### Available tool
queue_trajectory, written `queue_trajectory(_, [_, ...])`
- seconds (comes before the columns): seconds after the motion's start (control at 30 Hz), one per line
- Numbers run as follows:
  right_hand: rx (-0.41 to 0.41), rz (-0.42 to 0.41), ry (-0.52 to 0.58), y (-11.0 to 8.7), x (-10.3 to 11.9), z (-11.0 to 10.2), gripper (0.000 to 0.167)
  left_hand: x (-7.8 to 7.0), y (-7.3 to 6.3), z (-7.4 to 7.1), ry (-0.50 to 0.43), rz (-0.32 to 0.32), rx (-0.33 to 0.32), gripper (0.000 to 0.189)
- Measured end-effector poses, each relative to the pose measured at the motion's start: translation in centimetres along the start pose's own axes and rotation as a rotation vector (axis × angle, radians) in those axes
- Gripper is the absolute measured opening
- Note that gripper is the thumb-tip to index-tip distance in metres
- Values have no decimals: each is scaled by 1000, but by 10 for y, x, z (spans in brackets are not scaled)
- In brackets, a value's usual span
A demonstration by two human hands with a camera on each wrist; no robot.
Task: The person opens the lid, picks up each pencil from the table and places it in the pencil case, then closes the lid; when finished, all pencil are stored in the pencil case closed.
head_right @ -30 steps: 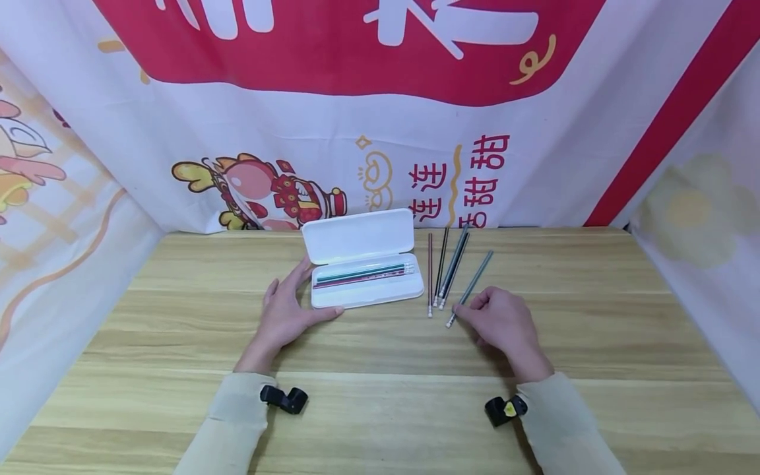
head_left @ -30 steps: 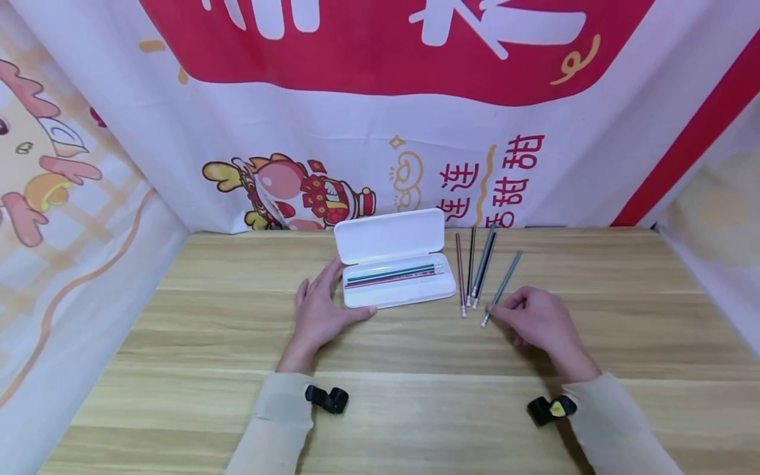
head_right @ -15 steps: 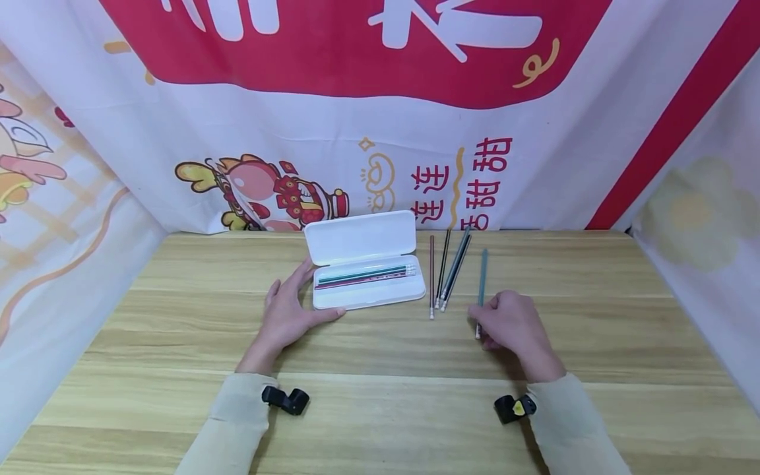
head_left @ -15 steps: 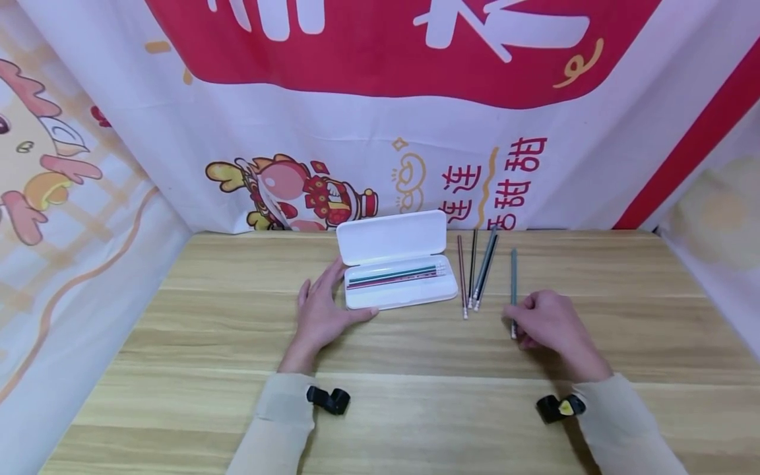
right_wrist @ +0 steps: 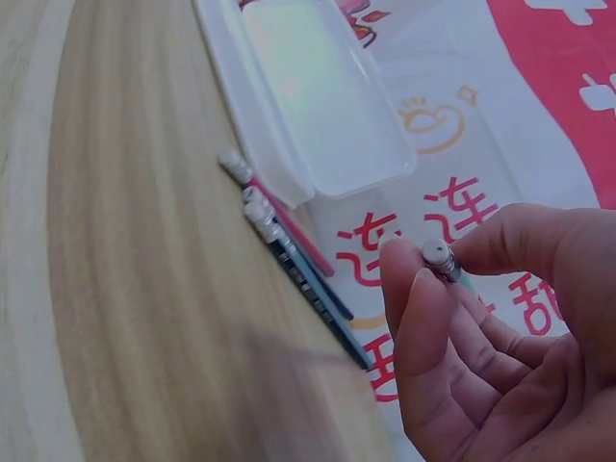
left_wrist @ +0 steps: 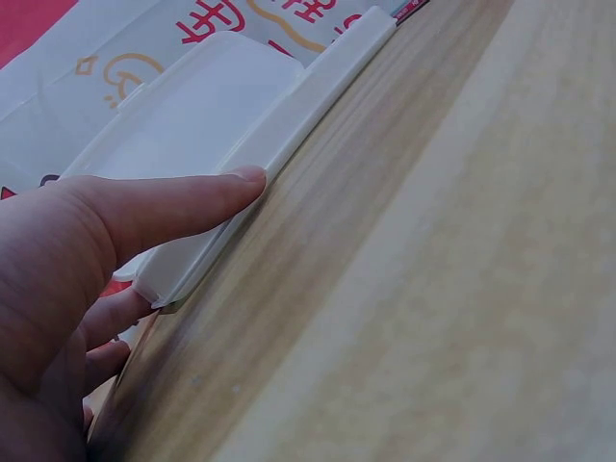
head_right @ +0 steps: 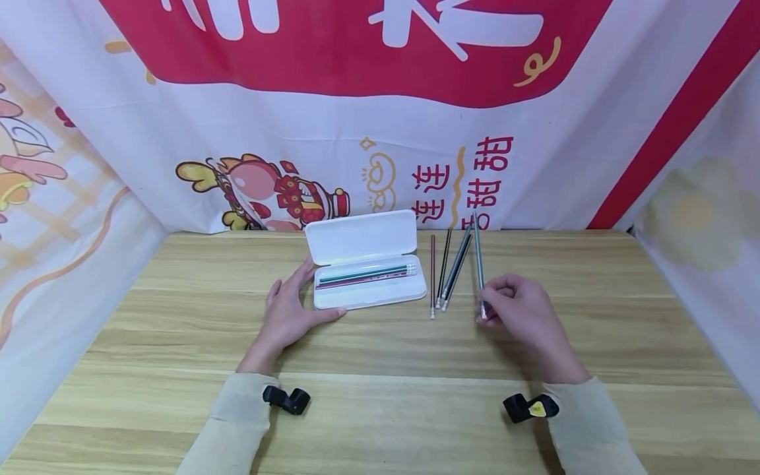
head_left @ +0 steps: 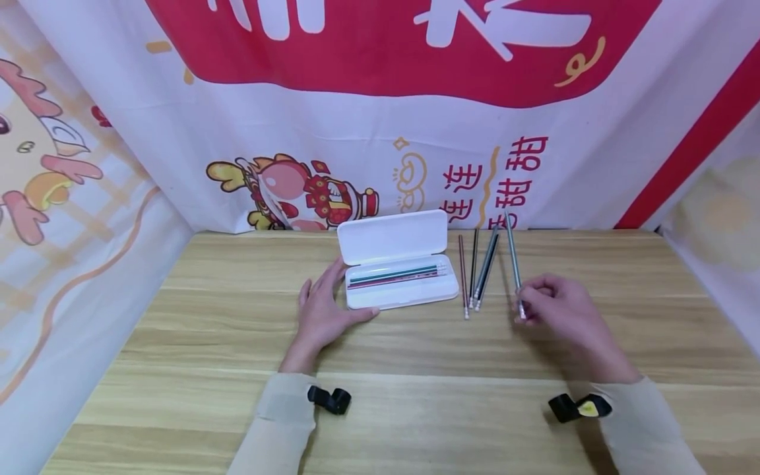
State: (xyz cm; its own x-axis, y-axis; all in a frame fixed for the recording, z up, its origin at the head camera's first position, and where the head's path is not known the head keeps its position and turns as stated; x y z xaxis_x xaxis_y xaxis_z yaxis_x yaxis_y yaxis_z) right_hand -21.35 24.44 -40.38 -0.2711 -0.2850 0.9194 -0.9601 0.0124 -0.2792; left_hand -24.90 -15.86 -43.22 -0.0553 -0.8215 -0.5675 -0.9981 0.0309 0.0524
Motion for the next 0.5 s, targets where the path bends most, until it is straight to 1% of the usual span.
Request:
queue_trajectory(0.13, [-10,-23,10,-4,8,-1,46,0,0,0,2,-3,1,121])
queue_trajectory(0.33, [-25,-56,18,-11,17,-1,41,1,1,1,4,1,2,121])
queue_trajectory(0.5, [-29,-100,2,-15,23,4,38,1,1,1,3,6,-1,121])
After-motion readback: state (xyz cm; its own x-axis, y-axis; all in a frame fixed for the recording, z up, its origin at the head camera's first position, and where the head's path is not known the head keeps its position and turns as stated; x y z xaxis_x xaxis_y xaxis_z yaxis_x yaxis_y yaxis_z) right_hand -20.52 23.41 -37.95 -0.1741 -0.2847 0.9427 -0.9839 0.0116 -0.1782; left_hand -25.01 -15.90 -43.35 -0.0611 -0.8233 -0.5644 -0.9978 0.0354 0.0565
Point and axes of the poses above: each hand's wrist, its own y-axis towards the middle knuckle, its own z-axis out of the palm, x = y × z, the point moved 7 cm from there along y, towards the middle knuckle, and after that the axes turned 11 degrees about y, right-handed, at the moved point
